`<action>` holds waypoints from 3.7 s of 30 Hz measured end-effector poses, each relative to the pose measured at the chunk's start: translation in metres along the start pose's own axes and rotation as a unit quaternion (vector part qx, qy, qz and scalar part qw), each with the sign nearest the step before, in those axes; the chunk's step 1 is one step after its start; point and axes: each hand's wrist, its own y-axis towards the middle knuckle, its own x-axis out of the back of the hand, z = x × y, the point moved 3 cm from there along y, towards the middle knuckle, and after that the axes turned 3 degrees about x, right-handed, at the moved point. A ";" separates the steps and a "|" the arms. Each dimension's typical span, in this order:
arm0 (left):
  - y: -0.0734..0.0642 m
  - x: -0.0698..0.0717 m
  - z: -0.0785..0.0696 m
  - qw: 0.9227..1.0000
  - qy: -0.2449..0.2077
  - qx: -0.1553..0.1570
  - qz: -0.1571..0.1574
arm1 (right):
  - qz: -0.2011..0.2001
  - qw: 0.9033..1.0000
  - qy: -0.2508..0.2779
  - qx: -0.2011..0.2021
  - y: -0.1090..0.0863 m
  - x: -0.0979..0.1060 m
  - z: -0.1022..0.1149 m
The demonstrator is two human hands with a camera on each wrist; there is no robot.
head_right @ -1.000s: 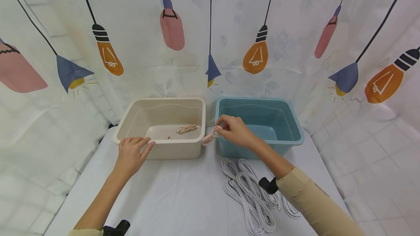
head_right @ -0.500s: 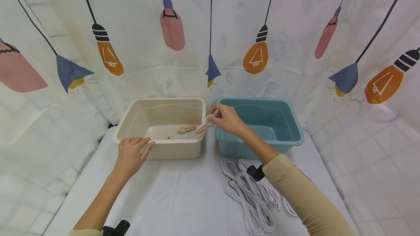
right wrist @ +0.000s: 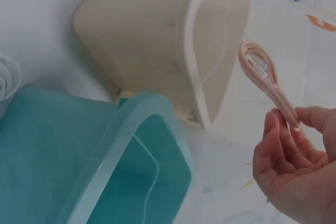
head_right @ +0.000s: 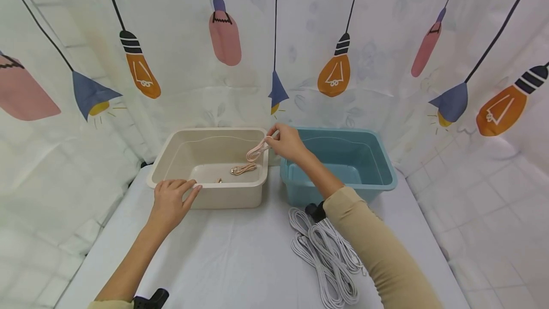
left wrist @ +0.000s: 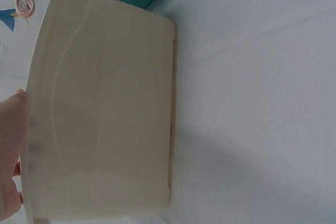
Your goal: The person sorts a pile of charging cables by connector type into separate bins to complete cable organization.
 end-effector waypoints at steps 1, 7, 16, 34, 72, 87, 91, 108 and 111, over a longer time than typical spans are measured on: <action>0.000 0.000 0.000 1.000 -0.001 0.000 -0.001 | -0.003 1.000 0.002 -0.004 0.002 -0.001 0.000; 0.000 0.000 -0.001 1.000 -0.005 -0.005 -0.009 | -0.026 0.998 0.038 -0.039 0.015 -0.005 0.005; 0.000 0.000 0.000 1.000 -0.005 -0.001 -0.004 | -0.060 0.991 0.089 -0.081 0.032 -0.010 0.015; 0.001 -0.001 -0.002 1.000 -0.004 0.000 -0.003 | -0.021 0.953 0.261 -0.155 0.048 -0.026 0.016; 0.006 0.000 -0.013 1.000 0.021 -0.004 0.022 | 0.072 0.980 0.182 -0.039 -0.037 -0.004 -0.027; 0.014 -0.007 -0.031 0.998 0.029 -0.006 0.049 | 0.067 0.980 0.186 -0.023 -0.076 0.006 -0.053; 0.017 -0.009 -0.037 0.998 0.031 -0.014 0.054 | 0.064 0.980 0.187 -0.018 -0.087 0.010 -0.062; 0.027 -0.024 -0.065 0.996 0.017 -0.032 0.086 | 0.066 0.985 0.161 0.002 -0.143 0.026 -0.093; 0.028 -0.026 -0.071 0.995 0.014 -0.037 0.089 | 0.064 0.985 0.157 -0.001 -0.151 0.027 -0.098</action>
